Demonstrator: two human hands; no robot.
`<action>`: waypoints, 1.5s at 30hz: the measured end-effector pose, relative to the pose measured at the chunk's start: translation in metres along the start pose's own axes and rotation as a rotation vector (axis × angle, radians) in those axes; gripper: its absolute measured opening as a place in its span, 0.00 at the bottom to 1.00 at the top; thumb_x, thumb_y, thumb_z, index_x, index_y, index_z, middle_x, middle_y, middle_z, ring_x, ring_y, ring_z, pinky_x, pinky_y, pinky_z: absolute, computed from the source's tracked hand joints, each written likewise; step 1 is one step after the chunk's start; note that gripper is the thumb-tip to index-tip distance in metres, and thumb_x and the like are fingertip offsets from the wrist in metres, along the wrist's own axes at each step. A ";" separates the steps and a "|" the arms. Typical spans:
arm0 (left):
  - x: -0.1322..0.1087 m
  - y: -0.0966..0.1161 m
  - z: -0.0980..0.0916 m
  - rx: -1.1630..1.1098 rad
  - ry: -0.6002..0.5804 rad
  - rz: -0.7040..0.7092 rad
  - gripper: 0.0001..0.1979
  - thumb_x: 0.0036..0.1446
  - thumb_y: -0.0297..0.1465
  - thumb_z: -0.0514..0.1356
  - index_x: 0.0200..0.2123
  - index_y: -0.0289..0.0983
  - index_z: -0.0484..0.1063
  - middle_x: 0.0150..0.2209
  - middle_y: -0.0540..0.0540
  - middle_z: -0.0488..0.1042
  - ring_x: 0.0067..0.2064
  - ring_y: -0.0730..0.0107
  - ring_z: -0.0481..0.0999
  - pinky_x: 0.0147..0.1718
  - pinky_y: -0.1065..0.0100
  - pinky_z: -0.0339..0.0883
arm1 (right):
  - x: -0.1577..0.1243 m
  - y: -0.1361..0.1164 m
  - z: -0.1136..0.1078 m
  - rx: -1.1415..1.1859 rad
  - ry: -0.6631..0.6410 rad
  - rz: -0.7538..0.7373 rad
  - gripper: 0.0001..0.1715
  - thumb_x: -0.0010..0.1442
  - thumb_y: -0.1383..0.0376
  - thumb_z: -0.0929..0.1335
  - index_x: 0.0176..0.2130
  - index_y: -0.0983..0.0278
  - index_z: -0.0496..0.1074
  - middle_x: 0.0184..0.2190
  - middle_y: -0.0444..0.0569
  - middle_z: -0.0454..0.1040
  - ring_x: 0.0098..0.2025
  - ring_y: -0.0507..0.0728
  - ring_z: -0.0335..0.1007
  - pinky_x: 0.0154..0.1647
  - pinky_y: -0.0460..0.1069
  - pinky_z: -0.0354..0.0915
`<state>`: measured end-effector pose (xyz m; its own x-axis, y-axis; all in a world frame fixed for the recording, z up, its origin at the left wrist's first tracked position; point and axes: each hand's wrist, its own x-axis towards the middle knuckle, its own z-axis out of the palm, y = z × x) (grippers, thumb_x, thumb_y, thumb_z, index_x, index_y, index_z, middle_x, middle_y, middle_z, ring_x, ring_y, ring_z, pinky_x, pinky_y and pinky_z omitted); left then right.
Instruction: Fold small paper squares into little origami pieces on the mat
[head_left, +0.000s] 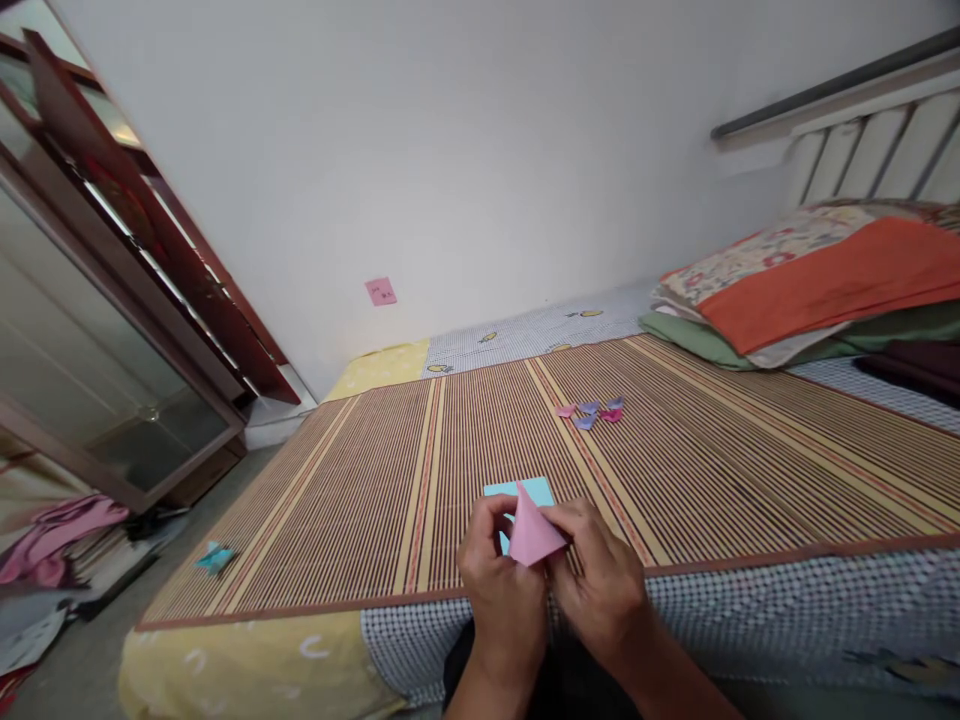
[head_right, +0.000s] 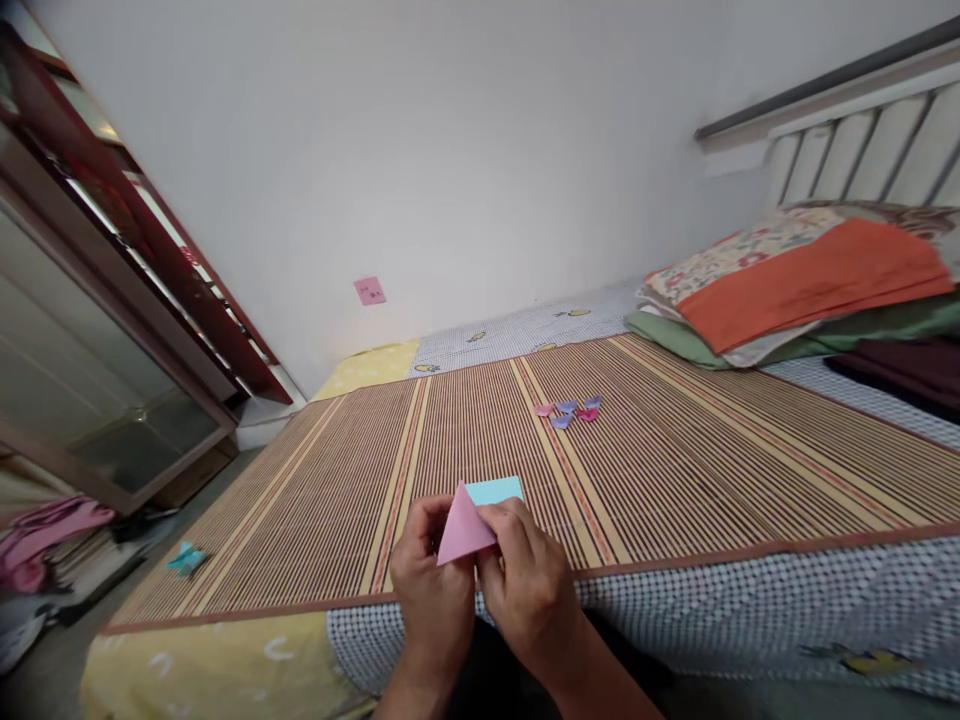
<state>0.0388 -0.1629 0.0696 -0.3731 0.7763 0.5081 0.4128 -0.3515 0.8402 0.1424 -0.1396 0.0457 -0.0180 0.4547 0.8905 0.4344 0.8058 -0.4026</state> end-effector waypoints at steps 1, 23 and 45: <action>0.000 0.000 0.000 -0.012 0.013 -0.003 0.05 0.57 0.26 0.65 0.38 0.40 0.74 0.31 0.49 0.78 0.32 0.64 0.78 0.32 0.68 0.71 | 0.000 -0.001 0.001 0.013 0.000 0.012 0.15 0.66 0.77 0.63 0.49 0.63 0.69 0.35 0.51 0.77 0.37 0.58 0.79 0.37 0.50 0.75; -0.008 -0.003 -0.010 0.125 0.124 0.289 0.13 0.53 0.24 0.69 0.42 0.42 0.79 0.33 0.48 0.81 0.33 0.63 0.80 0.34 0.67 0.72 | 0.011 -0.010 -0.011 0.095 0.016 0.023 0.17 0.69 0.70 0.67 0.56 0.63 0.70 0.44 0.57 0.76 0.47 0.62 0.77 0.45 0.54 0.74; -0.005 0.001 -0.006 0.164 0.112 0.277 0.14 0.56 0.23 0.64 0.44 0.41 0.82 0.37 0.45 0.85 0.35 0.58 0.82 0.37 0.61 0.73 | 0.001 -0.005 -0.014 0.041 -0.039 -0.055 0.12 0.69 0.71 0.65 0.52 0.66 0.70 0.39 0.55 0.74 0.40 0.61 0.74 0.38 0.54 0.71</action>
<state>0.0357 -0.1697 0.0689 -0.3129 0.5978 0.7380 0.6359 -0.4453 0.6303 0.1528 -0.1479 0.0516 -0.0758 0.4233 0.9028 0.3946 0.8443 -0.3627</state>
